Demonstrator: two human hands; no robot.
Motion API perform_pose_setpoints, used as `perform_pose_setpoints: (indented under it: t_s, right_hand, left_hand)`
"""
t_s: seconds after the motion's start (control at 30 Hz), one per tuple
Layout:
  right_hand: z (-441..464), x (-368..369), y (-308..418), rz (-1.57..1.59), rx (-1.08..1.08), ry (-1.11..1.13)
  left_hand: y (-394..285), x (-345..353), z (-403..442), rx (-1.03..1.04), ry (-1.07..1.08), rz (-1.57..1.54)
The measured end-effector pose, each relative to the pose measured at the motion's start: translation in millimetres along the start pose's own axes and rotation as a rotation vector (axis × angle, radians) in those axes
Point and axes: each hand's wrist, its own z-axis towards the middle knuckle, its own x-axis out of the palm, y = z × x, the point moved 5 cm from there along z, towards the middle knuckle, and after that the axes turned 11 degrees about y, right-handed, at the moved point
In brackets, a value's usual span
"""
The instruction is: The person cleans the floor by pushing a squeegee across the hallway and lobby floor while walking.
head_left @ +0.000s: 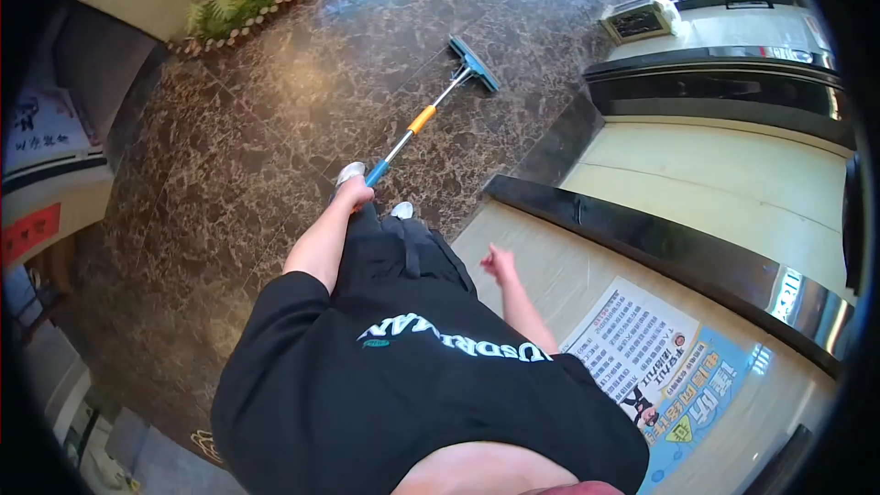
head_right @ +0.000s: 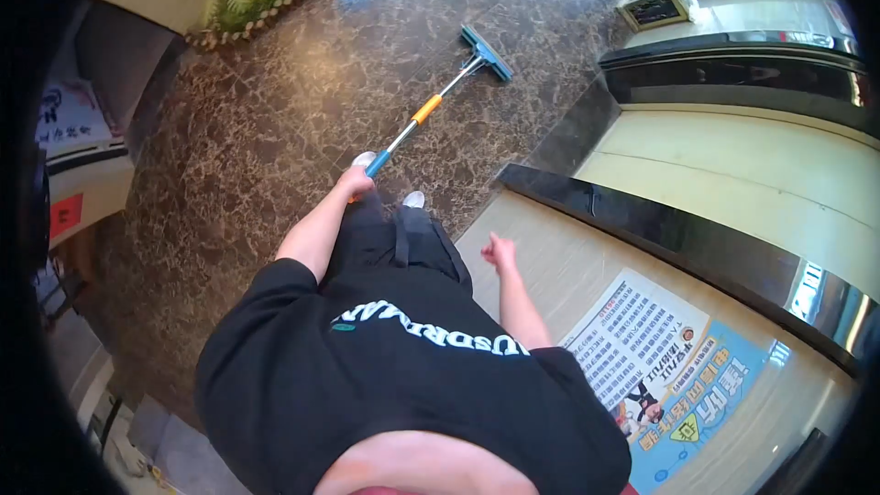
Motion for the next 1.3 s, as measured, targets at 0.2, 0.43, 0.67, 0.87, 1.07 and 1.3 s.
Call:
perform_pose_setpoints:
  t_s: [0.2,0.43,0.67,0.87,1.07,1.3]
  right_hand:
    - [57.0,4.7,96.2,-0.258,-0.22,0.198]
    - [21.0,54.1,58.8,-0.178,-0.193,0.269]
    - [-19.4,97.7,-115.9,-0.293,0.12,0.27]
    - [-14.9,159.4,-223.7,-0.729,-0.105,0.258]
    - [17.9,250.9,-222.8,-1.539,-0.481,0.397]
    - [-16.2,393.9,-107.4,-1.195,-0.409,0.528]
  left_hand:
    - [53.6,51.6,-61.2,0.042,-0.028,-0.088]
    - [139.3,113.6,-122.8,0.025,-0.017,-0.229]
    - [247.2,126.4,-215.9,0.119,0.015,-0.364]
    - [414.7,161.3,-272.8,-0.029,-0.019,-0.362]
    - [550.9,246.8,-361.0,-0.086,-0.083,-0.407]
    - [602.3,376.1,-392.5,-0.101,-0.151,-0.97]
